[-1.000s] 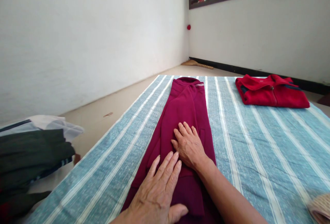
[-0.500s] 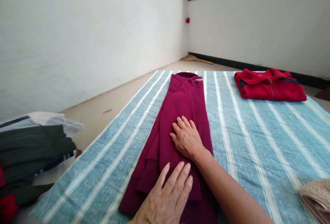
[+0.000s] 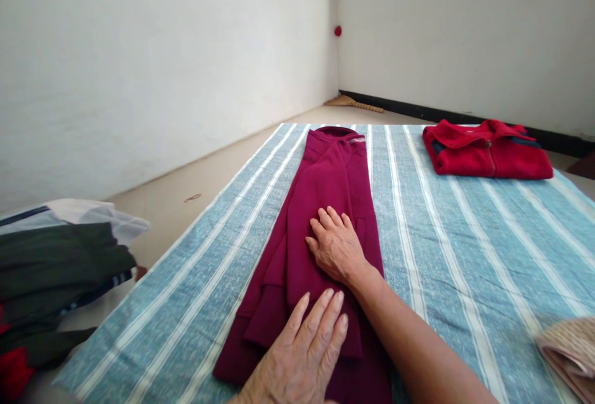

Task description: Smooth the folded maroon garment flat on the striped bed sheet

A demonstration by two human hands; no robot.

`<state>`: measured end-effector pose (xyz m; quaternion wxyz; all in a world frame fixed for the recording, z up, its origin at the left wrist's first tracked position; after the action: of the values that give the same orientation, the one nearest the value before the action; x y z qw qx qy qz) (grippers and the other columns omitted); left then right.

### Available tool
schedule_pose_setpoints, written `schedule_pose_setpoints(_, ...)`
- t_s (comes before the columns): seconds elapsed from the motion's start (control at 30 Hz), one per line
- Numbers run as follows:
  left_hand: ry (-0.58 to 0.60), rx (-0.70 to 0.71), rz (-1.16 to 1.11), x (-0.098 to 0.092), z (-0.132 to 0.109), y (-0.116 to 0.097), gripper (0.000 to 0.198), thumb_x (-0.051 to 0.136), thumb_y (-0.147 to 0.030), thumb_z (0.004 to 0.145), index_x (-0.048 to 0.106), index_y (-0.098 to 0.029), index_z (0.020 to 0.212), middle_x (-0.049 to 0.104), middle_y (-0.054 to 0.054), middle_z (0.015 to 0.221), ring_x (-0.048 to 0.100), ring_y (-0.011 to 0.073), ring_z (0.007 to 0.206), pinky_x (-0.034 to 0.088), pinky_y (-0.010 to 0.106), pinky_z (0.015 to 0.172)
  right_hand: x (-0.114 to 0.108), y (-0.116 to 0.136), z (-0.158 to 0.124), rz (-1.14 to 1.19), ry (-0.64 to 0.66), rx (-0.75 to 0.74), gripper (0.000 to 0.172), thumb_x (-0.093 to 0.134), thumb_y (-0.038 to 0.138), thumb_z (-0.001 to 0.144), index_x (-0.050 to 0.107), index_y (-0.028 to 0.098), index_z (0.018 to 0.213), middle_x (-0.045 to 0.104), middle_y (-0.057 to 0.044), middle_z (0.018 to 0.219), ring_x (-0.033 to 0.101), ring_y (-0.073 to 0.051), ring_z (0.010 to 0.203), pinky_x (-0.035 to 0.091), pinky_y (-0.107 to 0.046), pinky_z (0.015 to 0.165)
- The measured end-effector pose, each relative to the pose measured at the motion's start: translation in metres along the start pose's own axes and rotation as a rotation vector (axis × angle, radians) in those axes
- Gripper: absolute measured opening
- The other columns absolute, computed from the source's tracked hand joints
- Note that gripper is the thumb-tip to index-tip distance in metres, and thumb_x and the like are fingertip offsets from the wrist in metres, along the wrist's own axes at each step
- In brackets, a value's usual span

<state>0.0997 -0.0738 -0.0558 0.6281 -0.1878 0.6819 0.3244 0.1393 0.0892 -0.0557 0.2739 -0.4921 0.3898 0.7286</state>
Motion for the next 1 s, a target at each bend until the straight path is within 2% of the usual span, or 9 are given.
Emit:
schedule_pose_setpoints(0.3,0.006,-0.021,-0.035,-0.003,0.001,0.001,0.08,0.031,-0.062,0.089,0.029,-0.003,0.142,0.027,0.021,0.15,0.016,0.0347,0.14,0.018,0.051,0.11,-0.001,0.0,0.0,-0.008,0.006,-0.002,0.043,0.039,0.038,0.094,0.054,0.017,0.128,0.043,-0.011,0.143,0.03,-0.029,0.136,0.026,-0.048,0.107)
schedule_pose_setpoints(0.57,-0.048,-0.059,-0.051,-0.01,0.002,0.003,0.074,0.03,-0.058,0.09,0.033,-0.003,0.14,0.028,0.022,0.149,0.011,0.0337,0.141,0.005,0.052,0.112,-0.002,0.0,0.001,-0.006,0.004,-0.001,0.042,0.04,0.038,0.094,0.053,0.017,0.128,0.043,-0.011,0.143,0.029,-0.029,0.136,0.026,-0.049,0.108)
schedule_pose_setpoints(1.0,-0.11,-0.035,-0.024,-0.011,-0.002,0.005,0.078,0.024,-0.063,0.089,0.035,-0.005,0.14,0.03,0.02,0.149,0.013,0.0328,0.141,-0.003,0.05,0.112,-0.005,0.0,0.002,0.01,-0.005,-0.006,0.041,0.041,0.038,0.093,0.053,0.019,0.127,0.043,-0.011,0.143,0.031,-0.03,0.135,0.027,-0.05,0.107)
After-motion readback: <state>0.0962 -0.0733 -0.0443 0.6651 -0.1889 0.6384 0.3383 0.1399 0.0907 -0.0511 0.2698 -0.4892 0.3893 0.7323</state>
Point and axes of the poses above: each hand's wrist, its own z-axis towards the middle knuckle, its own x-axis out of the palm, y = z × x, the point moved 6 cm from there along z, towards the middle knuckle
